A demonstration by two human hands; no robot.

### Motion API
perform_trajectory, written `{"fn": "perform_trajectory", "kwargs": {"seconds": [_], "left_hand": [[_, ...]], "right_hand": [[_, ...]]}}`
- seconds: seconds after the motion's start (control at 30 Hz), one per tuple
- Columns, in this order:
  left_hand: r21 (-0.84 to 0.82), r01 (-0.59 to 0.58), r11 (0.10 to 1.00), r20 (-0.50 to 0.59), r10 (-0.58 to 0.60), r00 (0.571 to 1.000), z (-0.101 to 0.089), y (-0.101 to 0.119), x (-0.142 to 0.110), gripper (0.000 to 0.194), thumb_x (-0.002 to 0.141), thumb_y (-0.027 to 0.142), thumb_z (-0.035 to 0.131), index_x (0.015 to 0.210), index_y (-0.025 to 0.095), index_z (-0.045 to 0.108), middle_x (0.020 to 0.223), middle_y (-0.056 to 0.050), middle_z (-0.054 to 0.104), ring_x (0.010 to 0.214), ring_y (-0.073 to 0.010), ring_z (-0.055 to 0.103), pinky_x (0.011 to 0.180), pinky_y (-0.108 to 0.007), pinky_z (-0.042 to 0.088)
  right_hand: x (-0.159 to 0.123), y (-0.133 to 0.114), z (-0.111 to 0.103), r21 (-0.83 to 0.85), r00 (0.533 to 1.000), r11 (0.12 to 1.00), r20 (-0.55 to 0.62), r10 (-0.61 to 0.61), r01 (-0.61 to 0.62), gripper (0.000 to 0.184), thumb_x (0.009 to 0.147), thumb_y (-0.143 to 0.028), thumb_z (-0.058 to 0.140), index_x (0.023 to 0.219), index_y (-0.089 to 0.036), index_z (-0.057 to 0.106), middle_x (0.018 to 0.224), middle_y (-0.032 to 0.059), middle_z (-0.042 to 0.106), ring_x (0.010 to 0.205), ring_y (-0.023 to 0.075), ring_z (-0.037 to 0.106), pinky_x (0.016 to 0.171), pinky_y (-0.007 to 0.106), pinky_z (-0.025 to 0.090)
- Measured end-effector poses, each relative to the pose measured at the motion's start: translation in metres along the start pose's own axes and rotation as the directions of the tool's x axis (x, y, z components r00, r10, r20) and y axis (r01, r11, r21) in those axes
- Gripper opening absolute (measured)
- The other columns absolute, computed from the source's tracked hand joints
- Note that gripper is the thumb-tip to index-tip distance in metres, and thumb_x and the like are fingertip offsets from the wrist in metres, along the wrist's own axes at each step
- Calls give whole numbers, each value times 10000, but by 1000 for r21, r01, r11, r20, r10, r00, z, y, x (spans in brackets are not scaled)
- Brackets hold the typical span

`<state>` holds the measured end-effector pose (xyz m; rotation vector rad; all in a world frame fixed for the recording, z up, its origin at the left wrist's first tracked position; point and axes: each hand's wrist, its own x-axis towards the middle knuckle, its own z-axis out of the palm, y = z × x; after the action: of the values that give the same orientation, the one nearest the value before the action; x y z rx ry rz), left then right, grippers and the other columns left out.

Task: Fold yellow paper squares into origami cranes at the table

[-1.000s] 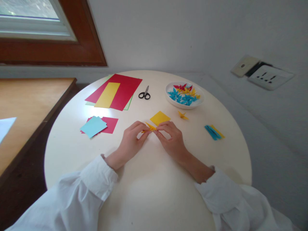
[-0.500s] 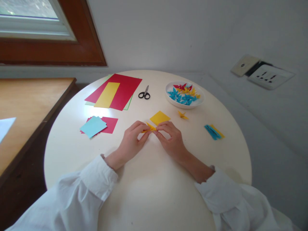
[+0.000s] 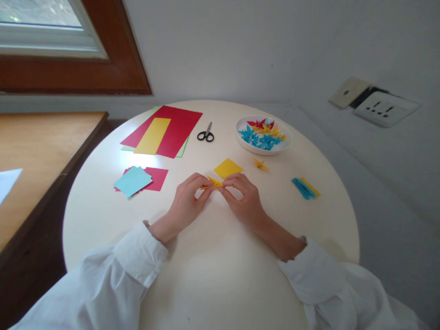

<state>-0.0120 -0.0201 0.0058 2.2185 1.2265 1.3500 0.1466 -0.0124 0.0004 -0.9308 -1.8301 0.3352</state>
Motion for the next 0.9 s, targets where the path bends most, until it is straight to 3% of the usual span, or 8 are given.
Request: {"fn": "perform_trajectory", "kwargs": {"seconds": [0.53,0.9], "left_hand": [[23,0,1000,36,-1,999,-1,0,0,67,798,119,507,782,168,550,749,-16,579,661,-105,553,574,-215,448],[-15,83,996,47,-82,995,-1,1,0,57,783,138,525,759,171,565,724,-11,567,645,-105,535,558,-213,431]], "right_hand": [[0,0,1,24,1000,1000,12,19,-19,51,791,-192,574,748,-210,593,749,21,609,748,156,575,686,317,483],[0,0,1,6,999,1000,27,21,-21,75,798,-165,549,746,-204,586,751,26,602,751,157,569,690,315,480]]}}
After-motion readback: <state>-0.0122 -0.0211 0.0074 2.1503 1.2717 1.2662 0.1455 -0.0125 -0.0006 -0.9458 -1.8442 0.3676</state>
